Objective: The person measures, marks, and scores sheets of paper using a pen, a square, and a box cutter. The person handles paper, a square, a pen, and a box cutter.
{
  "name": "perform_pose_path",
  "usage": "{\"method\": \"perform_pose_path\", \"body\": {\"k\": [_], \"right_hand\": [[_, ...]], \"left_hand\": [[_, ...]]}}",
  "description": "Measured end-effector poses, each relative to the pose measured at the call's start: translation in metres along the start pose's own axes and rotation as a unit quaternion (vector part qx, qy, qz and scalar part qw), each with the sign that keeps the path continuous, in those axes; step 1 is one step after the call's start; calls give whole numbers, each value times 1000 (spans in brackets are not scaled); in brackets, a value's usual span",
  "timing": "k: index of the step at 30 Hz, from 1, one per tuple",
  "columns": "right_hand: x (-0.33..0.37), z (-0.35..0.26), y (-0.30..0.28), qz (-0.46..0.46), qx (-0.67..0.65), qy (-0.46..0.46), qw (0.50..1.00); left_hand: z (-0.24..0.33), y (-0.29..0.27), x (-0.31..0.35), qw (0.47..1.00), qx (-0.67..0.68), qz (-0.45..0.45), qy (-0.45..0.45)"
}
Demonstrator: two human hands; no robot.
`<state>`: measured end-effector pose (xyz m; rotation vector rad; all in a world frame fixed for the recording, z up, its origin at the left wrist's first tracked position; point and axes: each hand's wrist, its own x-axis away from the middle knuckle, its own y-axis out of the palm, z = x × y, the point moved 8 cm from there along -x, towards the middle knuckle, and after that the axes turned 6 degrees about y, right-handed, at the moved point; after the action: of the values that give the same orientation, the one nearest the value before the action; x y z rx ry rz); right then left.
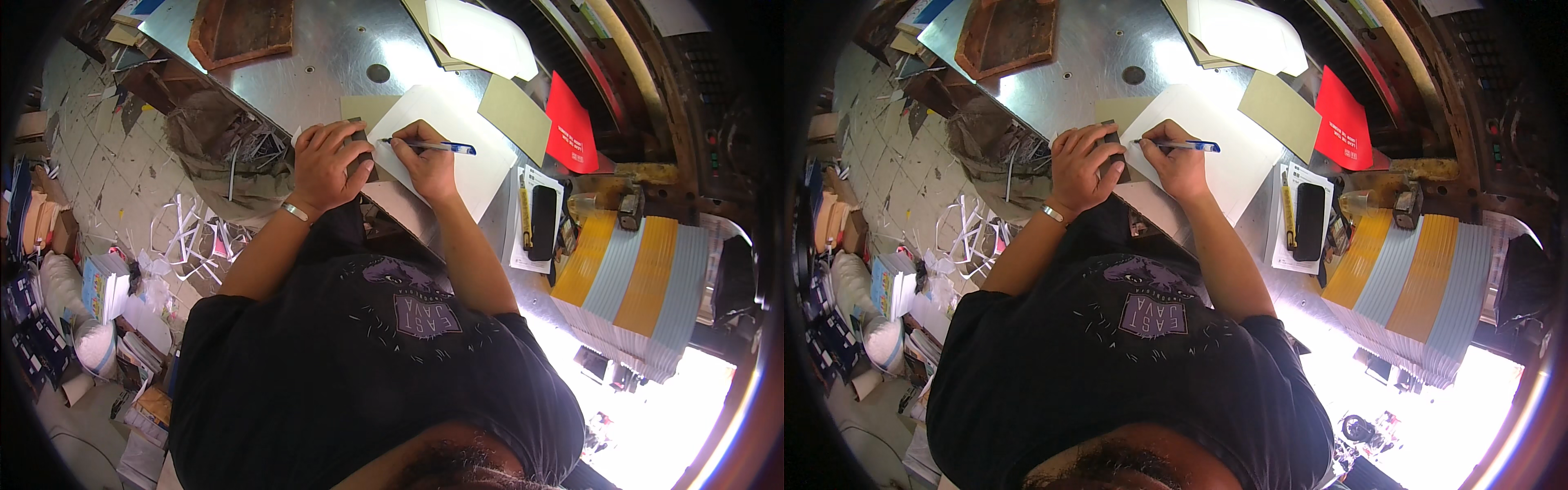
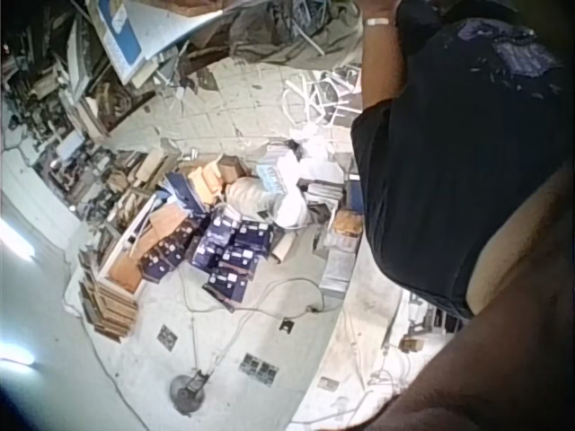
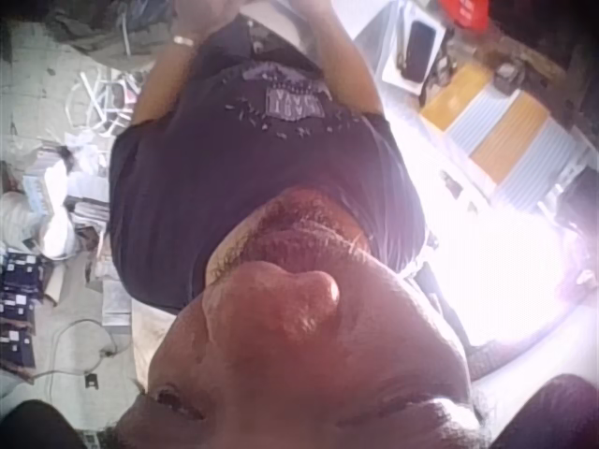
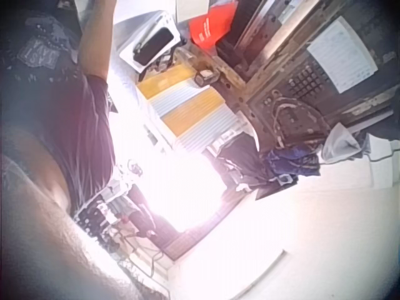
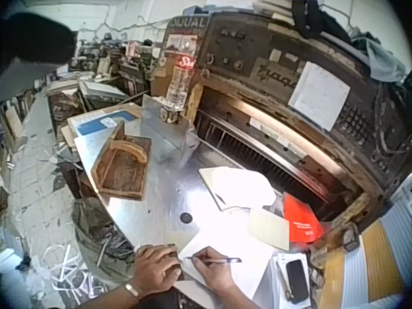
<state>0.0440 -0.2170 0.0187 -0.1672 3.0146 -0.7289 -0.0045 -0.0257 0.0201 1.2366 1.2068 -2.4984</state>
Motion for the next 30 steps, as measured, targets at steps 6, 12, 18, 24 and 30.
{"method": "perform_pose_path", "body": {"k": [6, 12, 18, 24, 30], "right_hand": [[-1, 4, -1, 1, -10, 6, 1000], [-1, 4, 1, -4, -8, -2, 1000], [0, 1, 1, -4, 2, 1, 1000], [0, 2, 0, 1, 10, -5, 1000], [-1, 3, 0, 1, 6, 1, 1000]], "left_hand": [[0, 0, -1, 1000, 4, -1, 0], [0, -1, 0, 1000, 3, 1, 0], [-1, 0, 1, 1000, 4, 2, 0], [-1, 0, 1, 1000, 6, 3, -1], [0, 0, 0, 1000, 7, 2, 0]]}}
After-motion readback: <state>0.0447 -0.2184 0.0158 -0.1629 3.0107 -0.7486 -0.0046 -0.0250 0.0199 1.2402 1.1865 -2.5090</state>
